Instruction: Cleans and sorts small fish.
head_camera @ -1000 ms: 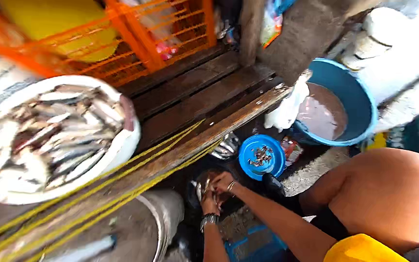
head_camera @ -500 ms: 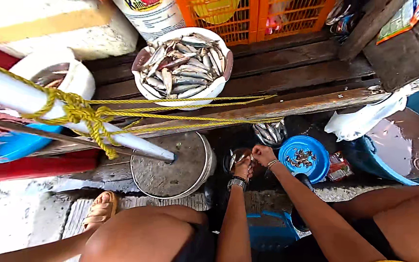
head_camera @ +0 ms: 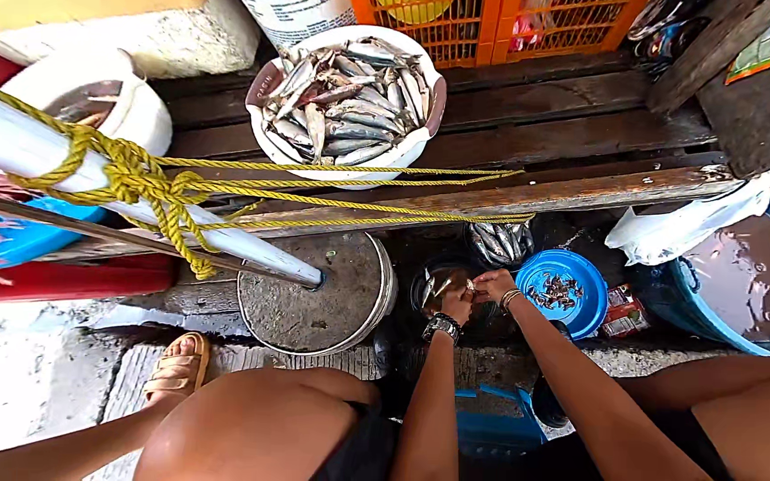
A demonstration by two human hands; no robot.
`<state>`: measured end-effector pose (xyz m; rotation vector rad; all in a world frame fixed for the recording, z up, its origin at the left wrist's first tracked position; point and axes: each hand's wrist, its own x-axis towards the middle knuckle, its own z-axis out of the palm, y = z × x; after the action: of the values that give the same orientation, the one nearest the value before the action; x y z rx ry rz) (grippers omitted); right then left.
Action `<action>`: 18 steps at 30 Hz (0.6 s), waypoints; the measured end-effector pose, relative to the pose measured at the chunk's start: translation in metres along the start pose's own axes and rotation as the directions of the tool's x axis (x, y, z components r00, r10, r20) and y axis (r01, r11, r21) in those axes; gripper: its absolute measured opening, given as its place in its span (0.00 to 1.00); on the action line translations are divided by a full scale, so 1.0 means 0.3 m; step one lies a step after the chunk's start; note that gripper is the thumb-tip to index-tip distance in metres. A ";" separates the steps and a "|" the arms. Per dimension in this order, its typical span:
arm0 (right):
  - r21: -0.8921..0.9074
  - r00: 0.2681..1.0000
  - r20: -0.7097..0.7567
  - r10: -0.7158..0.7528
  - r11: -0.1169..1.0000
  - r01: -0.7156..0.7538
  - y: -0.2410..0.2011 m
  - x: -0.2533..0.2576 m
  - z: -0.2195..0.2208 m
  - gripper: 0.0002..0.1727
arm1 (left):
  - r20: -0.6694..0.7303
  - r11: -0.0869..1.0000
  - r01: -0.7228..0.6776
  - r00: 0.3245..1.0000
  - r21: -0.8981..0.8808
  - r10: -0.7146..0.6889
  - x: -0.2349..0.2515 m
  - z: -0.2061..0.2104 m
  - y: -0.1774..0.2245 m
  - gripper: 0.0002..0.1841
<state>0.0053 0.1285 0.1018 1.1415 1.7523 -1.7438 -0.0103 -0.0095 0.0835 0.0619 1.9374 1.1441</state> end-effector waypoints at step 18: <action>-0.228 0.991 0.072 -0.112 0.966 0.125 0.045 0.013 0.010 0.08 | -0.065 0.942 0.008 0.997 -0.336 -0.032 0.011 0.029 -0.054 0.16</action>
<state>0.0127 0.1251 0.0900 0.8953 1.9635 -1.5687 -0.0005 -0.0113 0.0676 -0.1839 1.7712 1.4646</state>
